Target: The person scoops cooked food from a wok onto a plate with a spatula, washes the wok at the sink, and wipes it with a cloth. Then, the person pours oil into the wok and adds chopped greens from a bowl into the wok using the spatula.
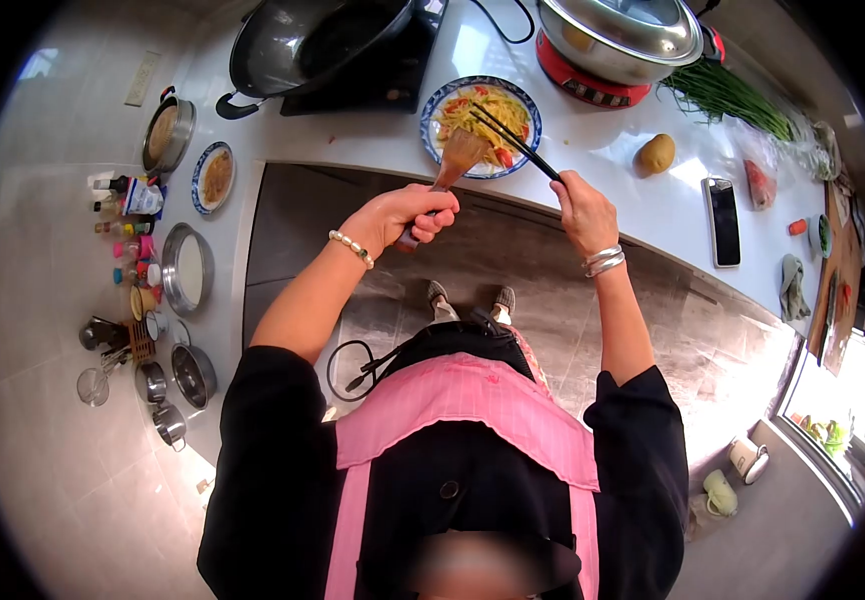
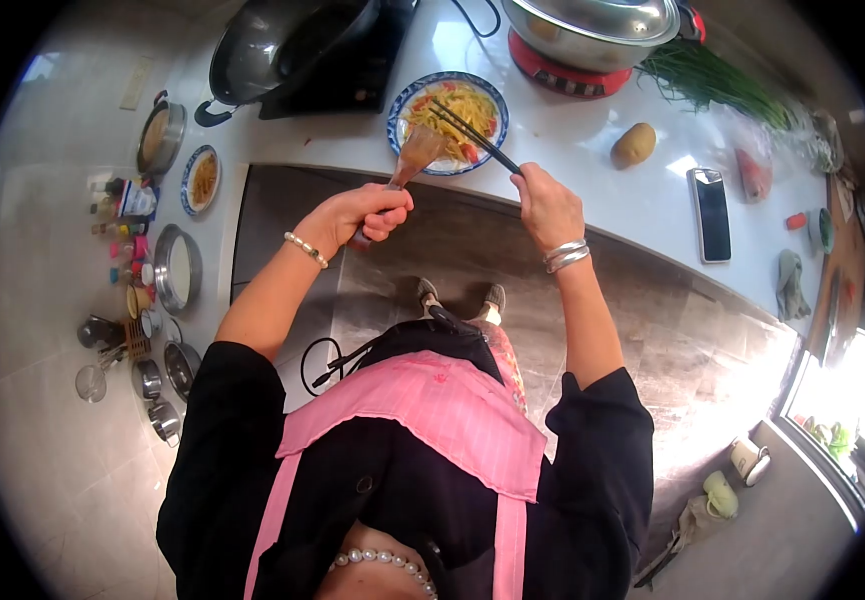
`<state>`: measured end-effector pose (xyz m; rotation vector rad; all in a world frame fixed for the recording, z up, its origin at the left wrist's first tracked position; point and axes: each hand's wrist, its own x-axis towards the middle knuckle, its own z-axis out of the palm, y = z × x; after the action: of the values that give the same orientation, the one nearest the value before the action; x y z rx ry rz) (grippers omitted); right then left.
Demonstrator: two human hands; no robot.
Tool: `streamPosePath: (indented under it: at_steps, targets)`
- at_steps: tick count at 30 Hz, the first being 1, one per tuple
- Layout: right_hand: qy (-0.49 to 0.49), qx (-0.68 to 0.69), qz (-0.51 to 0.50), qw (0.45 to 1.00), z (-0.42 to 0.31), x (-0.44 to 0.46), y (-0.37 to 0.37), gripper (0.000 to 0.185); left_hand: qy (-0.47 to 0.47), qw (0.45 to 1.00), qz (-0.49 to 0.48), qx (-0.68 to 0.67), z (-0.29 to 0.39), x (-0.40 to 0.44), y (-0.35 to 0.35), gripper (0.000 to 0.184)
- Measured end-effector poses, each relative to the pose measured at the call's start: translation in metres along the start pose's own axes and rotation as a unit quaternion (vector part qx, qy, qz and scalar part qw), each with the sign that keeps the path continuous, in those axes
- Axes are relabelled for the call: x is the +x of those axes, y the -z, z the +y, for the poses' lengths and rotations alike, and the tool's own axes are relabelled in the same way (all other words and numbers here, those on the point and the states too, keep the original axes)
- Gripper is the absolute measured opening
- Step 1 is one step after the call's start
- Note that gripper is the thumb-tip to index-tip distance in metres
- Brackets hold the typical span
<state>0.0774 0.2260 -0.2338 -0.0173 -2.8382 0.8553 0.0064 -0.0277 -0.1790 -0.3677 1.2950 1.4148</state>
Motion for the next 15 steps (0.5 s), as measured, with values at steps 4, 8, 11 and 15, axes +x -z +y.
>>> streamPosePath:
  at_steps: [4, 8, 11, 15]
  targets:
    - [-0.052, 0.068, 0.000, 0.996, -0.003, -0.006, 0.000, 0.019, 0.006, 0.998, 0.062, 0.022, -0.008, -0.003, 0.005, 0.014]
    - [-0.055, 0.069, -0.006, 0.996, 0.000, -0.005, -0.001, 0.018, -0.071, 0.973, 0.156, 0.155, -0.009, -0.009, 0.008, 0.027]
    - [-0.119, 0.145, 0.025, 0.982, -0.005, -0.006, 0.005, 0.017, -0.157, 0.864, 0.307, 0.367, -0.010, -0.003, 0.018, 0.025]
    - [-0.037, 0.081, 0.068, 0.994, -0.031, -0.022, 0.015, 0.015, -0.233, 0.637, 0.470, 0.565, -0.010, -0.007, 0.013, 0.016]
